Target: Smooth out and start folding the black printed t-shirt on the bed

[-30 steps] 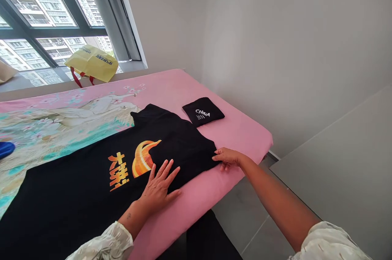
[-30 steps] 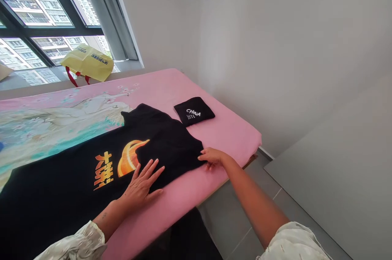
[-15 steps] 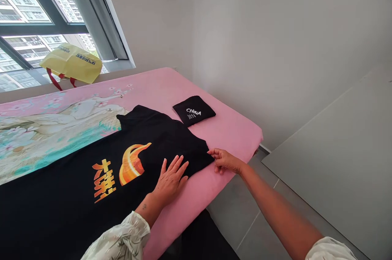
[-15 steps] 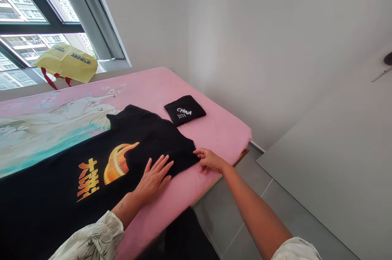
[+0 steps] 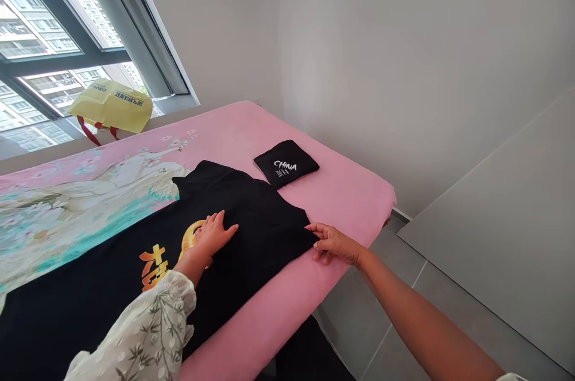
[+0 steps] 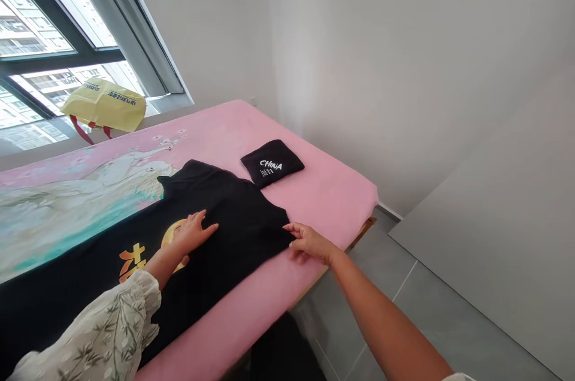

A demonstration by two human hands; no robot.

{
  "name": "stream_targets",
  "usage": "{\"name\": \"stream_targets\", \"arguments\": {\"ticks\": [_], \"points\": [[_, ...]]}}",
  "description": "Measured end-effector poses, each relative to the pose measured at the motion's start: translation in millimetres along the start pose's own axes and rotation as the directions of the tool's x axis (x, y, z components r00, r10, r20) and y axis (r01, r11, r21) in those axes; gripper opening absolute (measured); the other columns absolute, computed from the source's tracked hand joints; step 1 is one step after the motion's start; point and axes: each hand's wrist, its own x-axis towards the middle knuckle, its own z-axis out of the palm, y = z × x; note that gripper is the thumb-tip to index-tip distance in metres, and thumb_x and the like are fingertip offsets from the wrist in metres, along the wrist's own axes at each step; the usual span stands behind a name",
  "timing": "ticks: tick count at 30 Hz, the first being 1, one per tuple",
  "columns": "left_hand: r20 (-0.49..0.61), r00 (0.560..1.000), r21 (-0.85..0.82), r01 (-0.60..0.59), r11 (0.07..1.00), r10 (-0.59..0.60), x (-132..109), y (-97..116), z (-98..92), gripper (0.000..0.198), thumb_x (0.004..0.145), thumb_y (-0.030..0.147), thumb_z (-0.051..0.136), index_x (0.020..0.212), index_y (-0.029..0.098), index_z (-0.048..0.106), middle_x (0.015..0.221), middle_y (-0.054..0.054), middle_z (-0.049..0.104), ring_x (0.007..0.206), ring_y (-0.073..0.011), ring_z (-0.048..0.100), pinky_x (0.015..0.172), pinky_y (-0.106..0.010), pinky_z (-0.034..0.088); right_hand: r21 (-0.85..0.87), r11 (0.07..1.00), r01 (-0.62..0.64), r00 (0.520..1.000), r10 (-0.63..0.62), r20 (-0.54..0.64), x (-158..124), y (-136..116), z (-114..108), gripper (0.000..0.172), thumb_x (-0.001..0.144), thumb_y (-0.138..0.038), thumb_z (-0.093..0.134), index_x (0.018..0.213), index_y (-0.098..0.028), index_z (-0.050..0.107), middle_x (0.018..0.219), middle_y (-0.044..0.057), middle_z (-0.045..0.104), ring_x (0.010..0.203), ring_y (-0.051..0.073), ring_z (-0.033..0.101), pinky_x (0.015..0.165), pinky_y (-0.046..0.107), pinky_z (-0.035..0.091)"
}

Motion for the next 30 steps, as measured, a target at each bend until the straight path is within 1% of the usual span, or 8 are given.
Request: {"name": "stream_targets", "arguments": {"ticks": [4,8,14,18,21,25,27,30], "points": [[0.112,0.994,-0.034,-0.014,0.999,0.018,29.9,-5.2,-18.7,0.074,0.060,0.057,0.067,0.120,0.015,0.057,0.114,-0.015,0.064,0.104,-0.0313,0.061,0.087,-0.037,0.048,-0.006,1.000,-0.011,1.000,0.011,-0.002,2.4,-0.5,0.1,0.061,0.067,-0.016,0.054,0.127,-0.021,0.041,0.120,0.012,0.057,0.069,0.014,0.067,0.044,0.017,0.049],[0.085,0.996,-0.077,-0.035,0.996,0.041,40.7,-9.2,-31.9,0.059,0.072,0.060,0.054,0.112,0.018,0.062,0.111,-0.009,0.066,0.105,-0.0252,0.061,0.087,-0.030,0.047,-0.026,1.000,0.014,0.999,-0.015,-0.039,11.3,6.5,0.2,0.049,0.073,-0.024,0.056,0.121,-0.021,0.044,0.118,0.010,0.056,0.063,0.013,0.067,0.039,0.019,0.049],[0.006,0.999,0.003,-0.048,0.999,0.048,29.1,-18.4,-23.9,0.046,0.076,0.050,0.054,0.112,0.023,0.062,0.107,-0.006,0.067,0.103,-0.0263,0.060,0.087,-0.033,0.046,-0.112,0.993,-0.023,0.968,-0.005,-0.251,25.0,14.7,9.9,0.033,0.081,-0.032,0.051,0.112,-0.019,0.048,0.075,-0.001,0.058,0.046,0.012,0.060,0.032,0.019,0.041],[-0.222,0.967,0.027,-0.125,0.992,0.128,1.0,-3.4,-12.6,0.046,0.083,0.039,0.046,0.124,0.018,0.053,0.124,-0.012,0.056,0.114,-0.0289,0.052,0.097,-0.042,0.041,-0.371,0.925,0.078,0.800,-0.280,-0.530,9.8,6.2,22.1,0.025,0.085,-0.035,0.045,0.105,-0.022,0.054,0.087,0.003,0.063,0.063,0.014,0.062,0.055,0.027,0.051],[-0.308,0.824,0.021,-0.494,0.869,0.476,-33.7,21.1,-1.9,0.034,0.089,0.028,0.037,0.111,0.023,0.062,0.119,-0.007,0.060,0.114,-0.0217,0.053,0.102,-0.038,0.039,-0.632,0.752,0.188,0.649,-0.578,-0.494,-6.3,-4.1,36.2,0.021,0.088,-0.030,0.043,0.103,-0.025,0.057,0.099,0.004,0.063,0.085,0.017,0.060,0.081,0.032,0.049],[-0.132,0.621,-0.024,-0.781,0.624,0.772,-76.1,50.6,23.4,0.040,0.090,0.017,0.031,0.113,0.027,0.063,0.121,-0.003,0.062,0.119,-0.0184,0.052,0.104,-0.038,0.039,-0.664,0.716,0.217,0.654,-0.611,-0.446,-6.3,-2.1,35.9,0.025,0.083,-0.016,0.038,0.098,-0.022,0.057,0.101,0.007,0.060,0.097,0.019,0.055,0.090,0.033,0.043],[-0.102,0.615,-0.008,-0.787,0.617,0.782,-86.7,57.9,37.9,0.040,0.091,0.021,0.033,0.123,0.026,0.056,0.132,-0.005,0.055,0.127,-0.0208,0.045,0.108,-0.042,0.035,-0.568,0.805,0.168,0.678,-0.513,-0.527,0.9,7.1,24.6,0.025,0.077,-0.015,0.039,0.094,-0.020,0.057,0.097,0.006,0.059,0.090,0.018,0.055,0.085,0.032,0.044],[-0.097,0.647,0.044,-0.756,0.653,0.756,-90.5,61.0,53.6,0.045,0.091,0.031,0.038,0.136,0.029,0.043,0.147,-0.006,0.037,0.136,-0.0254,0.032,0.112,-0.050,0.025,-0.411,0.902,0.131,0.824,-0.330,-0.460,11.0,21.2,8.2,0.029,0.074,-0.020,0.042,0.096,-0.020,0.060,0.079,0.000,0.057,0.068,0.013,0.052,0.068,0.026,0.044]]}}
